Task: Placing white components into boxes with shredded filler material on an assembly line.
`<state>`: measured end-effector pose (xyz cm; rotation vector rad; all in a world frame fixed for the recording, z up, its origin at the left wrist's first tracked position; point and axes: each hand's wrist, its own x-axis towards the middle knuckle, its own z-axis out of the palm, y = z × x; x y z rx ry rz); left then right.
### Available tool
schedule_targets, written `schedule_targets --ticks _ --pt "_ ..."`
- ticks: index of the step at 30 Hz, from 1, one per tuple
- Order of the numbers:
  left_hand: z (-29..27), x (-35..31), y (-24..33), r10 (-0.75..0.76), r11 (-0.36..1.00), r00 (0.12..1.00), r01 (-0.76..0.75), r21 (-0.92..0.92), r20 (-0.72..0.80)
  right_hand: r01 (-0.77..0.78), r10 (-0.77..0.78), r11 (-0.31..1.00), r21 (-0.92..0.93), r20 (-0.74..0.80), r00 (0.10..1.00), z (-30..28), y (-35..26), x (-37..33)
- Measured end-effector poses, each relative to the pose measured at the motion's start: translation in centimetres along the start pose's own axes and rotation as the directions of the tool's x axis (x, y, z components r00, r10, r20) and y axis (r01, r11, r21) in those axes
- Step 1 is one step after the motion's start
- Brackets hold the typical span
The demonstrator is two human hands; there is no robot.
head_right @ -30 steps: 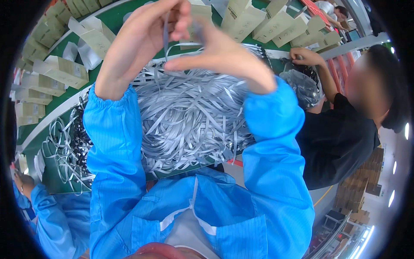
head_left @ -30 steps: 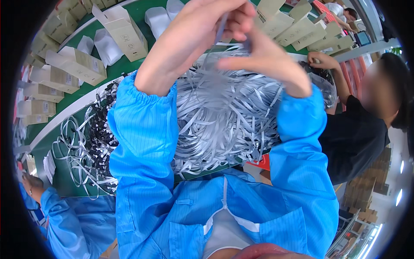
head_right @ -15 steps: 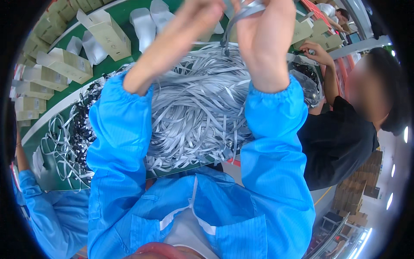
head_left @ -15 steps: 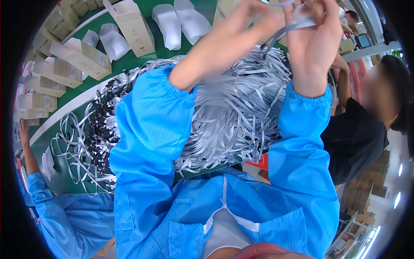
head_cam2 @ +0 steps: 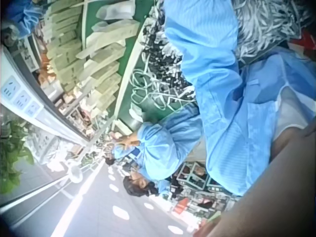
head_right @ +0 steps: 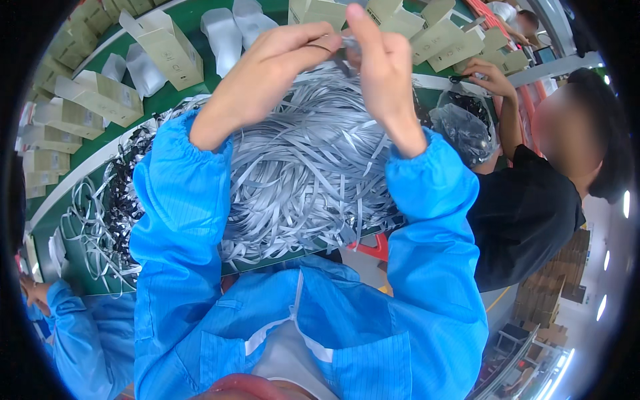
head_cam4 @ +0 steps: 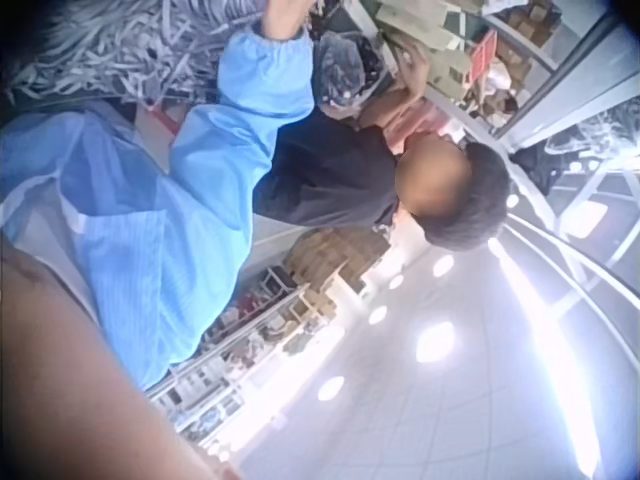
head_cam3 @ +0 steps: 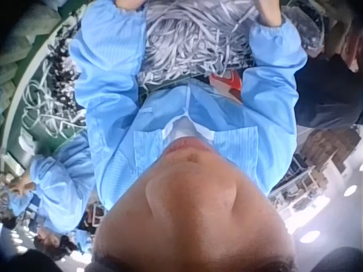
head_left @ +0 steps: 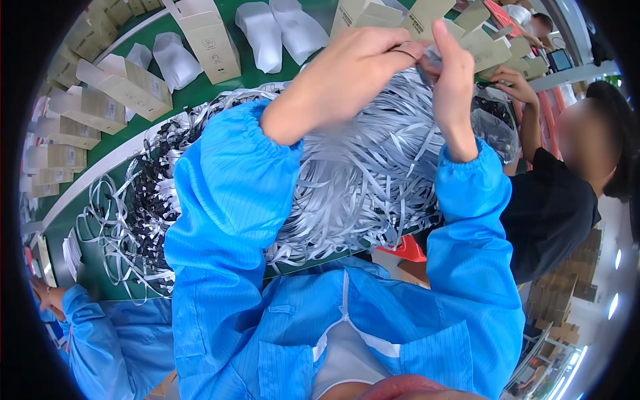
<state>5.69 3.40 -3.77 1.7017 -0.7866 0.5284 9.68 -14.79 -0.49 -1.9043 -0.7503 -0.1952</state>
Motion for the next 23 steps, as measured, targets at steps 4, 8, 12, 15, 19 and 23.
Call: schedule_targets --ticks 4,8,12,15,19,23 --pt "1.6 -0.1 0.4 -0.073 0.994 0.997 0.074 0.076 -0.016 0.042 0.043 0.958 0.283 -0.288 0.957 2.6 0.9 0.6" --pt "0.9 -0.5 0.9 -0.427 0.901 0.904 0.423 0.091 0.027 -0.027 0.27 0.606 0.795 -0.173 0.947 -1.1 4.1 2.8" --pt "0.8 -0.5 -1.1 -0.389 0.894 0.914 0.345 0.286 0.113 -0.024 0.134 0.605 0.795 -0.072 0.988 -10.3 6.2 5.8" --pt "0.7 -1.2 -4.0 -0.393 0.833 0.915 0.313 0.456 0.091 -0.187 0.086 0.233 0.954 0.172 0.981 -13.9 5.4 9.0" --pt "1.4 -3.2 -9.2 -0.265 0.843 0.964 0.216 0.493 0.031 0.274 -0.002 0.91 0.311 -0.658 0.753 -11.9 5.9 15.1" --pt "1.9 -2.7 -9.4 -0.447 0.779 0.862 0.244 0.578 0.239 0.342 -0.107 0.907 0.246 -0.65 0.752 -18.6 15.6 20.5"
